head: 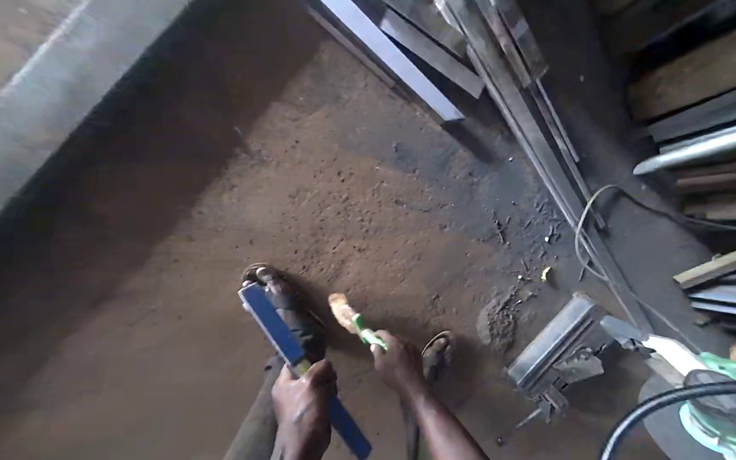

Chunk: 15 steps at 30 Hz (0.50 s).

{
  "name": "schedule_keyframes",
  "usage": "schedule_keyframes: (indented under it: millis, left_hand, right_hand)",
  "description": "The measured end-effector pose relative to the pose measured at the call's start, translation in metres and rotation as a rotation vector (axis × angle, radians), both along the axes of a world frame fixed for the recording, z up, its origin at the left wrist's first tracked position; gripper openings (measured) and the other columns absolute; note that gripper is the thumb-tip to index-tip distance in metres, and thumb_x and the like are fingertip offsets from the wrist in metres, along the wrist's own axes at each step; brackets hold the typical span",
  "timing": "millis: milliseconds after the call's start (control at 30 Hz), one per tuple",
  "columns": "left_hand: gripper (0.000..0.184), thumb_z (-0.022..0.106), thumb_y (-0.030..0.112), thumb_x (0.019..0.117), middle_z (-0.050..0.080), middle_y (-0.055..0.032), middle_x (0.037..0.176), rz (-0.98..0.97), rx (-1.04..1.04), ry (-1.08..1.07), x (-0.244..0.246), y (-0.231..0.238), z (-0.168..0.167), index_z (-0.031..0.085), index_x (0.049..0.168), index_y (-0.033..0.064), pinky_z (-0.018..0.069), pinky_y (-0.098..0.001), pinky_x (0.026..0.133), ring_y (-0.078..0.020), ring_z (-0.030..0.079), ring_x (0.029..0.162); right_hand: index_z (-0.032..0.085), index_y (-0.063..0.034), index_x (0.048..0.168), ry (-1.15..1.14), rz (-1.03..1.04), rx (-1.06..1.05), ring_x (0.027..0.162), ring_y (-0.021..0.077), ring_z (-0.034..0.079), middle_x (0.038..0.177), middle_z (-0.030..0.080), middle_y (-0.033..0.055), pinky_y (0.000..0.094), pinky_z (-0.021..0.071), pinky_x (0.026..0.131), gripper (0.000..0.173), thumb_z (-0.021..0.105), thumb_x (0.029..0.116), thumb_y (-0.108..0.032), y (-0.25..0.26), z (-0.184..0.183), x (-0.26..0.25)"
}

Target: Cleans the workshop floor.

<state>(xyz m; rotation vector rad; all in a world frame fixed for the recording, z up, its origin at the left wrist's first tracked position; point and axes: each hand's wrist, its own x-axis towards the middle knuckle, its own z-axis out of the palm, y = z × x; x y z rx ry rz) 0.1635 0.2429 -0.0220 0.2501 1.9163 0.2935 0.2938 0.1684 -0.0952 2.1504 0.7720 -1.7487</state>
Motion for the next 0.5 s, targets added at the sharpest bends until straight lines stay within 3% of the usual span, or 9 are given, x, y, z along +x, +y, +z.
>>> schedule_keyframes:
  millis: [100, 233, 400, 500]
  left_hand:
    - [0.013, 0.055, -0.006, 0.0856, 0.053, -0.0026, 0.061, 0.077, -0.02, -0.038, 0.005, -0.017, -0.008, 0.052, 0.096, 0.0019, 0.047, -0.0259, 0.041, -0.0113, 0.051, 0.044]
    - [0.017, 0.055, -0.007, 0.0761, 0.052, -0.0021, 0.058, 0.045, -0.009, -0.125, 0.018, -0.044, -0.007, 0.05, 0.089, 0.004, 0.0464, -0.0254, 0.042, -0.0115, 0.051, 0.044]
    - [0.02, 0.056, -0.007, 0.0711, 0.052, -0.0024, 0.061, 0.003, 0.008, -0.163, 0.03, -0.062, -0.004, 0.051, 0.087, 0.0047, 0.0466, -0.0254, 0.042, -0.0116, 0.051, 0.045]
    - [0.018, 0.055, -0.007, 0.0733, 0.053, -0.0032, 0.062, -0.008, 0.019, -0.168, 0.042, -0.067, -0.006, 0.051, 0.087, 0.0041, 0.0474, -0.0253, 0.043, -0.0117, 0.051, 0.045]
  right_hand:
    - [0.063, -0.0178, 0.14, 0.022, 0.021, -0.031, 0.118, 0.0323, 0.066, 0.128, 0.069, 0.0153, 0.0544, 0.0512, 0.101, 0.037, 0.052, 0.1054, -0.027, -0.004, -0.019, 0.028]
    - [0.067, -0.0093, 0.133, -0.182, -0.168, 0.088, 0.107, 0.0359, 0.07, 0.12, 0.071, 0.0199, 0.0585, 0.0531, 0.096, 0.033, 0.059, 0.1049, -0.024, -0.077, -0.042, 0.146]
    - [0.07, -0.0099, 0.13, -0.568, -0.072, 0.09, 0.111, 0.0462, 0.067, 0.119, 0.071, 0.0247, 0.0695, 0.0484, 0.095, 0.032, 0.058, 0.1052, -0.026, -0.147, -0.02, 0.303]
    - [0.071, -0.0071, 0.126, -0.63, -0.133, 0.229, 0.107, 0.0445, 0.068, 0.115, 0.072, 0.0242, 0.0687, 0.0494, 0.094, 0.028, 0.059, 0.1054, -0.022, -0.172, 0.001, 0.34]
